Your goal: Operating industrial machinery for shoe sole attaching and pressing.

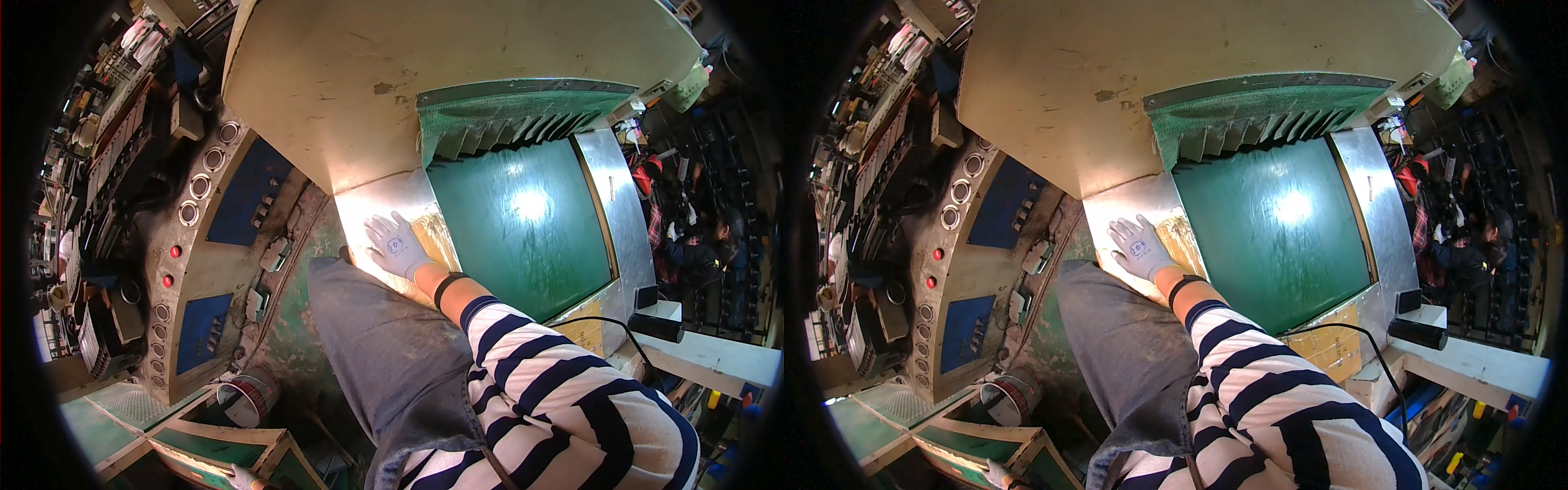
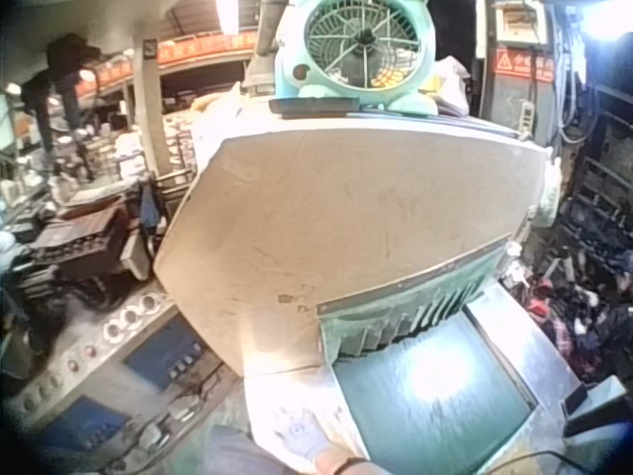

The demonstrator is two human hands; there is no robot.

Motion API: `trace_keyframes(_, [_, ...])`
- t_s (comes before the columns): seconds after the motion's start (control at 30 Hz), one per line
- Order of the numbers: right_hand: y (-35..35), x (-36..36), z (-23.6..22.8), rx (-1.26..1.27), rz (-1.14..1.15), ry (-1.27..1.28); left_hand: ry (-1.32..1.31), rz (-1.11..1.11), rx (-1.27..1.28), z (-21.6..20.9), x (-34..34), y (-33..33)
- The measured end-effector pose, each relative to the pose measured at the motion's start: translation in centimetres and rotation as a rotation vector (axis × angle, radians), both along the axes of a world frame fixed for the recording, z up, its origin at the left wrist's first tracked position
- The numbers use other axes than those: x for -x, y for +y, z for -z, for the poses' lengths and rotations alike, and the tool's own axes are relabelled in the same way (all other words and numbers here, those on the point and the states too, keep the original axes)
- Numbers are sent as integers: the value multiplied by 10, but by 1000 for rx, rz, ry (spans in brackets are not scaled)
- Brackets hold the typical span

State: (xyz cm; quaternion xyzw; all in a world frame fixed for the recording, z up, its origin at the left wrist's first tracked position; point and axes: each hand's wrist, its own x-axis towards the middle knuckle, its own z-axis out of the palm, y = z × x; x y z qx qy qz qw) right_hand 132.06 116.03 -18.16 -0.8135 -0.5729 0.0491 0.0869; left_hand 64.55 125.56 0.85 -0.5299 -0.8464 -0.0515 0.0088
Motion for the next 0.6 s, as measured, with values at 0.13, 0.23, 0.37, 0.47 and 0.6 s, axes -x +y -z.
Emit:
trace_keyframes(0.13, [0,0,-1,11,4,-4,121,66,70,2,4,4])
trace_keyframes(0.23, [0,0,-2,15,4,-5,153,64,64,9,17,7])
trace_keyframes(0.37, [0,1,-3,23,4,-11,133,53,75,15,29,9])
trace_keyframes(0.47, [0,0,-3,18,2,-17,141,80,71,14,28,8])
trace_keyframes(0.6, [0,0,-1,16,3,-5,51,43,39,10,19,5])
